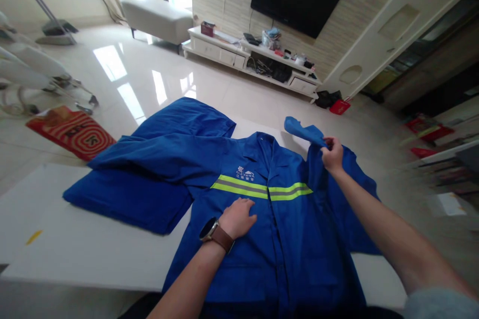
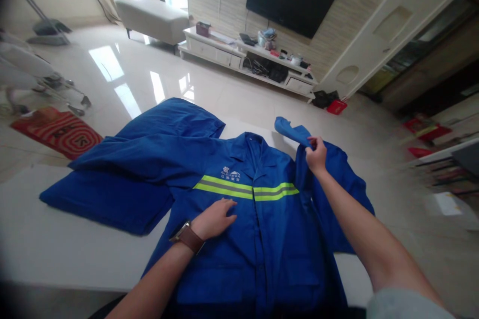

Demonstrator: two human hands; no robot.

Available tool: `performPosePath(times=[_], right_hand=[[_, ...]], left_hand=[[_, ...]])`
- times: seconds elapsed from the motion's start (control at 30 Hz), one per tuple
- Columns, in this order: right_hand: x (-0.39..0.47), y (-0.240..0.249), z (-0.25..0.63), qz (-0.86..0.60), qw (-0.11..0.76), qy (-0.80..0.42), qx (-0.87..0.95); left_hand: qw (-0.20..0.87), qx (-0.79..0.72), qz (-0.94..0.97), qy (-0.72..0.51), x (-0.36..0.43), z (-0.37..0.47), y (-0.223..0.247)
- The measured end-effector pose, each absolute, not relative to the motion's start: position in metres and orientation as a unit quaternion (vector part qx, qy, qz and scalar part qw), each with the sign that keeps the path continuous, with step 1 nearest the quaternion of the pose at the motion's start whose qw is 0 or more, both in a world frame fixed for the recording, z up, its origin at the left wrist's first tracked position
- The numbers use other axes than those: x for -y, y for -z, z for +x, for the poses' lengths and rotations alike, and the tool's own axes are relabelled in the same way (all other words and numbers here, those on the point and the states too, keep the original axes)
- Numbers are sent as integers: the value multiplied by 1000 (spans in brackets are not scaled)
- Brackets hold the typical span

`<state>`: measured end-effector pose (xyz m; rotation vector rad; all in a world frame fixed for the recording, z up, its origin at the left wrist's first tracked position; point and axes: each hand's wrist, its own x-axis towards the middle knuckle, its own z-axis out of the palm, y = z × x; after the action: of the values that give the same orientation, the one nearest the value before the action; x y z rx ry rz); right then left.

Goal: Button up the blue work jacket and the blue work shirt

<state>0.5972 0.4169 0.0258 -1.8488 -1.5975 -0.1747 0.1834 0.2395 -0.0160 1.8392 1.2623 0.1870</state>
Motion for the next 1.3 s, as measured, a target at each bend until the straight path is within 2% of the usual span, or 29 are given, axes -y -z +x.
performPosePath(times=[0.07,0.17,0.3,0.4,0.47,0.57,0.67,0.77,0.83,0.97,1.1,1.2,1.3], right_hand=[[-389,-32,608,-712,321,65,620],[-368,-29,605,-760,222,15,611],[-388,-20,565,-753,107,59,646],[-415,-21,537,-748,-15,6,663],[-425,-28,528,-754,-43,-16,656],[-407,-44,515,-739,-13,14,673],[-329,-57,492,-652,6,24,758],[-202,-60,477,-615,-89,-110,775],[-111,-61,489,-598,-125,-171,773],[59,-54,568,-697,-59,-147,699],[205,5,628,-801,97,-46,589],[277,62,609,-789,201,9,581],[301,87,568,-795,218,48,564]], left_hand=[[428,-505,747,-61,-239,182,16],[424,-504,752,-43,-240,183,7],[431,-505,748,-3,-239,189,-5],[437,-514,738,20,-233,195,3],[441,-514,735,26,-227,199,15],[433,-508,744,15,-222,202,29],[414,-509,755,7,-224,201,29],[378,-521,765,-12,-224,202,21],[390,-523,756,-56,-216,209,18],[474,-490,727,-80,-168,243,24],[502,-527,682,-73,-107,280,41],[474,-592,644,-99,-83,300,50],[457,-632,616,-112,-79,311,51]])
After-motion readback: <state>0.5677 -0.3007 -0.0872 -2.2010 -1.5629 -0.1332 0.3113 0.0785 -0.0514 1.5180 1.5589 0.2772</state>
